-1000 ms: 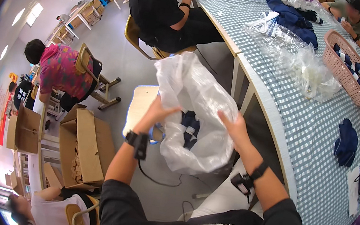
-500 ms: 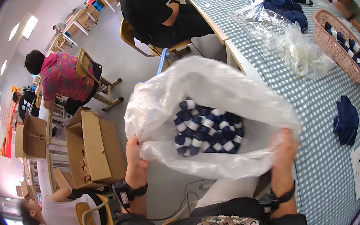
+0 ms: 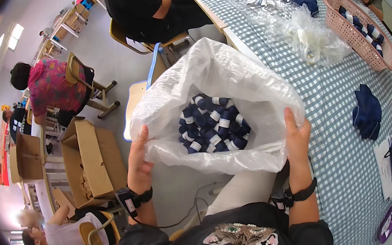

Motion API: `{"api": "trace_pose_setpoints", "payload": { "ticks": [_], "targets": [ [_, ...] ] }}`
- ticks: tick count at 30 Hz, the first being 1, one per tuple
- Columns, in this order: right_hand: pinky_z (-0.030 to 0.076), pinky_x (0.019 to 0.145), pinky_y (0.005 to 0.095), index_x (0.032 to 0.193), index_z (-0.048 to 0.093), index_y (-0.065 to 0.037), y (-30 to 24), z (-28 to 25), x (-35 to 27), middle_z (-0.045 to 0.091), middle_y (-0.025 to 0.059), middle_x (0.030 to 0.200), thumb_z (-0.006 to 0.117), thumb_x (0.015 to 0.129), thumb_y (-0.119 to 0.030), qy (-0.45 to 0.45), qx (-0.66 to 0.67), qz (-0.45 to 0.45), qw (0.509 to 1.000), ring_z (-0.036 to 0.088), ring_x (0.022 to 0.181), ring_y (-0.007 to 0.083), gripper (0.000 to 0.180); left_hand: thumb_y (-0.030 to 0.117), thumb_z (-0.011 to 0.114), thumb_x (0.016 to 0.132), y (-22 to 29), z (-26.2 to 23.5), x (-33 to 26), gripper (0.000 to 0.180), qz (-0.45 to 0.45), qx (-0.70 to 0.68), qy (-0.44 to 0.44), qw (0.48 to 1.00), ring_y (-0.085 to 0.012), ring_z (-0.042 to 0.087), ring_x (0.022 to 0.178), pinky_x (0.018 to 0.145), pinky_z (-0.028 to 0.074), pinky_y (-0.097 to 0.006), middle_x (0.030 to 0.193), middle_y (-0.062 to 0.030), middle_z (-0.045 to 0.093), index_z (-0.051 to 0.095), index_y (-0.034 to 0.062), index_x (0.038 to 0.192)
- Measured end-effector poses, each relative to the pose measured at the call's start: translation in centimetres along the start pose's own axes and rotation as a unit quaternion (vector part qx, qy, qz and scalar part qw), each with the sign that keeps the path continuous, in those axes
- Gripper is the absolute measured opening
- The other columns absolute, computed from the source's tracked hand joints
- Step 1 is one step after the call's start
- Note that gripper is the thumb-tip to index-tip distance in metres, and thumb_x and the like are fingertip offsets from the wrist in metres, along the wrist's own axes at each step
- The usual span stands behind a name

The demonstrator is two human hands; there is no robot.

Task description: The recorder is wrapping blue socks or fabric items with paper labels, placing them into a basket, and then emptying the basket into a larger sack.

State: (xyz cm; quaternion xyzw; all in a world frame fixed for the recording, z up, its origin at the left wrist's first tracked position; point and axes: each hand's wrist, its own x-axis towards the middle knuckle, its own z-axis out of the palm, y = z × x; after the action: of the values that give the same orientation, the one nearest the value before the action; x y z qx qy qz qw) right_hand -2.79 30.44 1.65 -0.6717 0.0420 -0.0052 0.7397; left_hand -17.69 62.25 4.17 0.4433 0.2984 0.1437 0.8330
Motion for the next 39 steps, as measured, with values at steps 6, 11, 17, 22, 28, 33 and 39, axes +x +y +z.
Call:
{"api": "trace_pose_setpoints", "payload": {
  "ticks": [6, 11, 17, 22, 28, 33, 39],
  "targets": [
    [0.047, 0.072, 0.0256, 0.103, 0.062, 0.005, 0.0, 1.4, -0.1, 0.065, 0.0081, 0.092, 0.067, 0.083, -0.020, -0.089, 0.083, 0.043, 0.992, 0.060, 0.080, 0.0127, 0.033, 0.022, 0.065, 0.085, -0.3, -1.2, -0.4, 0.055, 0.011, 0.022, 0.030, 0.999, -0.0280, 0.061, 0.097, 0.077, 0.054, -0.039, 0.116, -0.0164, 0.056, 0.041, -0.0012, 0.128],
    [0.048, 0.071, 0.0262, 0.103, 0.061, 0.005, -0.3, 0.7, 0.0, 0.066, 0.0085, 0.092, 0.068, 0.080, -0.016, -0.106, -0.002, 0.026, 0.994, 0.061, 0.078, 0.0127, 0.032, 0.018, 0.063, 0.085, -1.0, -0.7, 0.3, 0.050, -0.021, 0.013, 0.006, 1.000, -0.0278, 0.061, 0.096, 0.076, 0.054, -0.039, 0.115, -0.0152, 0.057, 0.043, -0.0006, 0.127],
    [0.048, 0.071, 0.0297, 0.103, 0.062, 0.003, 2.3, -0.3, 0.4, 0.067, 0.0090, 0.089, 0.064, 0.078, -0.012, -0.107, -0.025, -0.050, 0.993, 0.061, 0.078, 0.0149, 0.029, 0.017, 0.062, 0.085, -3.2, 1.0, 0.3, 0.046, 0.007, 0.011, 0.016, 1.000, -0.0276, 0.062, 0.095, 0.075, 0.054, -0.040, 0.114, -0.0137, 0.057, 0.046, 0.0016, 0.125],
    [0.048, 0.070, 0.0329, 0.098, 0.063, 0.004, 3.6, 0.2, 1.1, 0.067, 0.0142, 0.084, 0.065, 0.075, -0.014, -0.096, -0.035, -0.047, 0.994, 0.064, 0.076, 0.0210, 0.029, 0.016, 0.062, 0.085, -4.3, 1.0, 0.6, 0.045, 0.004, 0.028, 0.033, 0.999, -0.0271, 0.062, 0.094, 0.074, 0.054, -0.040, 0.112, -0.0135, 0.058, 0.046, 0.0019, 0.125],
    [0.048, 0.068, 0.0338, 0.095, 0.064, 0.005, 3.4, 0.1, 1.5, 0.068, 0.0152, 0.080, 0.064, 0.075, -0.015, -0.106, -0.018, -0.010, 0.994, 0.065, 0.074, 0.0232, 0.028, 0.020, 0.063, 0.084, -5.6, 2.9, 1.7, 0.048, -0.005, 0.067, 0.030, 0.997, -0.0266, 0.063, 0.093, 0.073, 0.055, -0.039, 0.110, -0.0134, 0.059, 0.046, 0.0018, 0.125],
    [0.049, 0.070, 0.0377, 0.094, 0.062, 0.005, 2.8, 0.5, 1.4, 0.065, 0.0225, 0.081, 0.066, 0.075, -0.018, -0.130, -0.086, -0.024, 0.987, 0.064, 0.078, 0.0330, 0.031, 0.025, 0.068, 0.080, -7.4, 6.2, 5.0, 0.053, -0.083, 0.172, 0.049, 0.980, -0.0250, 0.061, 0.096, 0.079, 0.053, -0.040, 0.111, -0.0118, 0.060, 0.049, 0.0021, 0.123],
    [0.048, 0.071, 0.0474, 0.085, 0.059, -0.001, 1.3, 6.9, 0.5, 0.063, 0.0225, 0.082, 0.057, 0.075, -0.012, -0.296, -0.282, 0.019, 0.912, 0.061, 0.080, 0.0382, 0.015, 0.030, 0.056, 0.089, -11.2, 6.1, 6.3, 0.045, -0.093, 0.140, 0.113, 0.979, -0.0236, 0.060, 0.098, 0.082, 0.050, -0.038, 0.114, -0.0104, 0.059, 0.049, 0.0040, 0.124]
  ]
}}
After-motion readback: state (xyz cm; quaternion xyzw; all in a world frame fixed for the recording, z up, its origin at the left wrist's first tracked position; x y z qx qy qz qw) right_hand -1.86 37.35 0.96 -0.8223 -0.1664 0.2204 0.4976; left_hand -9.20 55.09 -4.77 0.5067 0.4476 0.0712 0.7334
